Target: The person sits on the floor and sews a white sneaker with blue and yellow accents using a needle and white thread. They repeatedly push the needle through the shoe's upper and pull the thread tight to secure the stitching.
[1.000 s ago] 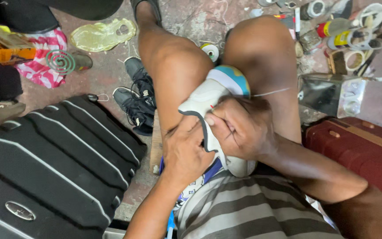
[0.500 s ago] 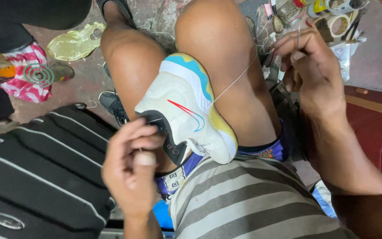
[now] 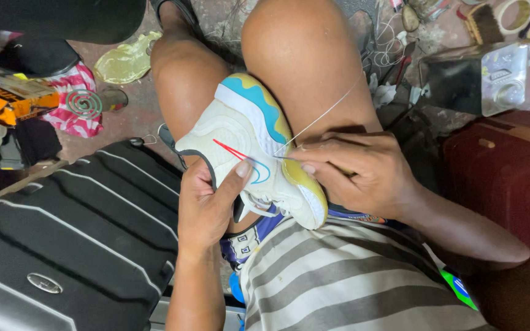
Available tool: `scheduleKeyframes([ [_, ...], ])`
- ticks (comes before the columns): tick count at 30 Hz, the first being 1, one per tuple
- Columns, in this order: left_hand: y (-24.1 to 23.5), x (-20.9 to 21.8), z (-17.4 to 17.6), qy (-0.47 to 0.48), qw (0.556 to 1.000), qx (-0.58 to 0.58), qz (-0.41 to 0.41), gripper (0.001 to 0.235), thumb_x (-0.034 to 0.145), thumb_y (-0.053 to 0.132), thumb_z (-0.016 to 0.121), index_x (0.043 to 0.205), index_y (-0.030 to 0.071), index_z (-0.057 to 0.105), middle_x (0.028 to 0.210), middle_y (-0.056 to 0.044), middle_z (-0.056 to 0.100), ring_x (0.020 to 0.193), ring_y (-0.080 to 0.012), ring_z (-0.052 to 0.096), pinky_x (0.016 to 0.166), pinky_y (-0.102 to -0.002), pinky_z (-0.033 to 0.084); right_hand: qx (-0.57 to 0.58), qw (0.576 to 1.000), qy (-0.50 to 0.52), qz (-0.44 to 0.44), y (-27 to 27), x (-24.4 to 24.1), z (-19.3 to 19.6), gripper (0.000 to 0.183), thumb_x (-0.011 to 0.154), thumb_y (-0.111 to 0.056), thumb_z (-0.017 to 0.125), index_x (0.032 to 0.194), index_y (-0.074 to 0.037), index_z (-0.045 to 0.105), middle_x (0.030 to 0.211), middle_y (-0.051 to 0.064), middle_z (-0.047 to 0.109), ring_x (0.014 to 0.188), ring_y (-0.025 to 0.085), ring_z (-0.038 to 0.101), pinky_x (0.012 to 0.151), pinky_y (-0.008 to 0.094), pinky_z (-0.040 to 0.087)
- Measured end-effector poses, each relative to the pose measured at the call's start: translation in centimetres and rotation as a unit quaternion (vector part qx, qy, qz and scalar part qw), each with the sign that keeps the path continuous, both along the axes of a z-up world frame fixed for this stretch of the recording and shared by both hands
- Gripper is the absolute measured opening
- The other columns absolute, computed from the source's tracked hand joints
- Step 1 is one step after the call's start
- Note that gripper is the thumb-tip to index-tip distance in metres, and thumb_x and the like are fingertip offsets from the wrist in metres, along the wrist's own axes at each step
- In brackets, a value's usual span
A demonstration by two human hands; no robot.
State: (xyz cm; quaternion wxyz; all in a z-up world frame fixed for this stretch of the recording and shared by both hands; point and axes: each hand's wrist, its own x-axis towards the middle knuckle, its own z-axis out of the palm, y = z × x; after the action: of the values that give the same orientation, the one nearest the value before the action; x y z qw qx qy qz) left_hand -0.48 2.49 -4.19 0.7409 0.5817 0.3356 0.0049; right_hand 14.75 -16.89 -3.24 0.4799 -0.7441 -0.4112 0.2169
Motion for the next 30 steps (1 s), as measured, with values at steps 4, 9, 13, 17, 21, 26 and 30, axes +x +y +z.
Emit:
scheduleKeyframes([
  [4, -0.1, -0.6, -0.6, -0.017, 0.999, -0.044, 0.026, 0.024, 0.096, 0.012, 0.070, 0.114, -0.003, 0.070, 0.104, -0.004, 0.074, 0.094, -0.0086, 0.065, 0.086, -0.027, 0.052, 0.004, 0.999, -0.024, 0.021, 0.4, -0.1, -0.2, 0.023, 0.092, -0.003, 0.072, 0.116, -0.004, 0.074, 0.105, 0.012, 0.077, 0.088, 0.024, 0.077, 0.081, 0.035, 0.060],
  [9, 0.0, -1.2, -1.1, 0.003, 0.999, -0.034, 0.027, 0.020, 0.096, 0.013, 0.072, 0.109, -0.002, 0.071, 0.093, -0.001, 0.071, 0.079, -0.0045, 0.059, 0.068, -0.022, 0.044, -0.013, 0.998, -0.039, 0.037, 0.5, 0.0, -0.4, 0.026, 0.093, -0.004, 0.072, 0.118, -0.005, 0.074, 0.105, 0.014, 0.077, 0.088, 0.025, 0.077, 0.079, 0.036, 0.060],
  [13, 0.1, -1.5, -1.1, 0.015, 0.999, -0.023, 0.027, 0.018, 0.096, 0.015, 0.073, 0.106, 0.000, 0.072, 0.084, 0.002, 0.068, 0.066, -0.0019, 0.053, 0.055, -0.020, 0.036, -0.016, 0.998, -0.040, 0.040, 0.6, 0.0, -0.4, 0.027, 0.092, -0.004, 0.071, 0.119, -0.005, 0.074, 0.105, 0.014, 0.077, 0.089, 0.026, 0.077, 0.079, 0.037, 0.060],
  [17, 0.0, -1.2, -0.7, 0.033, 0.999, -0.015, 0.028, 0.017, 0.094, 0.014, 0.072, 0.105, 0.000, 0.072, 0.083, 0.001, 0.069, 0.063, -0.0022, 0.052, 0.052, -0.020, 0.036, -0.024, 0.998, -0.052, 0.041, 0.7, -0.1, -0.3, 0.028, 0.093, -0.004, 0.071, 0.121, -0.005, 0.074, 0.106, 0.014, 0.077, 0.090, 0.026, 0.077, 0.080, 0.037, 0.061],
  [21, -0.6, -0.7, 0.0, 0.003, 1.000, 0.026, 0.014, 0.018, 0.097, 0.013, 0.071, 0.108, -0.002, 0.071, 0.093, -0.001, 0.073, 0.080, -0.0046, 0.061, 0.072, -0.023, 0.049, -0.051, 0.995, -0.074, 0.039, 0.7, -0.1, 0.3, 0.027, 0.092, -0.005, 0.072, 0.119, -0.005, 0.074, 0.103, 0.014, 0.076, 0.086, 0.026, 0.075, 0.072, 0.037, 0.061],
  [26, -1.8, 0.3, 1.1, 0.014, 0.995, 0.100, 0.011, 0.016, 0.097, 0.011, 0.072, 0.104, -0.002, 0.072, 0.094, -0.001, 0.075, 0.086, -0.0052, 0.063, 0.080, -0.026, 0.054, -0.150, 0.975, -0.149, 0.069, 1.0, 0.4, 2.4, 0.031, 0.085, -0.013, 0.074, 0.116, -0.007, 0.077, 0.092, 0.011, 0.075, 0.068, 0.024, 0.072, 0.052, 0.039, 0.056],
  [30, -2.1, 0.9, 1.7, 0.029, 0.989, 0.145, 0.013, 0.012, 0.095, 0.010, 0.074, 0.099, -0.002, 0.073, 0.087, 0.000, 0.074, 0.081, -0.0036, 0.059, 0.075, -0.025, 0.053, -0.199, 0.960, -0.160, 0.117, 2.1, 1.3, 4.0, 0.032, 0.082, -0.015, 0.073, 0.113, -0.006, 0.074, 0.082, 0.006, 0.070, 0.062, 0.025, 0.069, 0.045, 0.041, 0.052],
])
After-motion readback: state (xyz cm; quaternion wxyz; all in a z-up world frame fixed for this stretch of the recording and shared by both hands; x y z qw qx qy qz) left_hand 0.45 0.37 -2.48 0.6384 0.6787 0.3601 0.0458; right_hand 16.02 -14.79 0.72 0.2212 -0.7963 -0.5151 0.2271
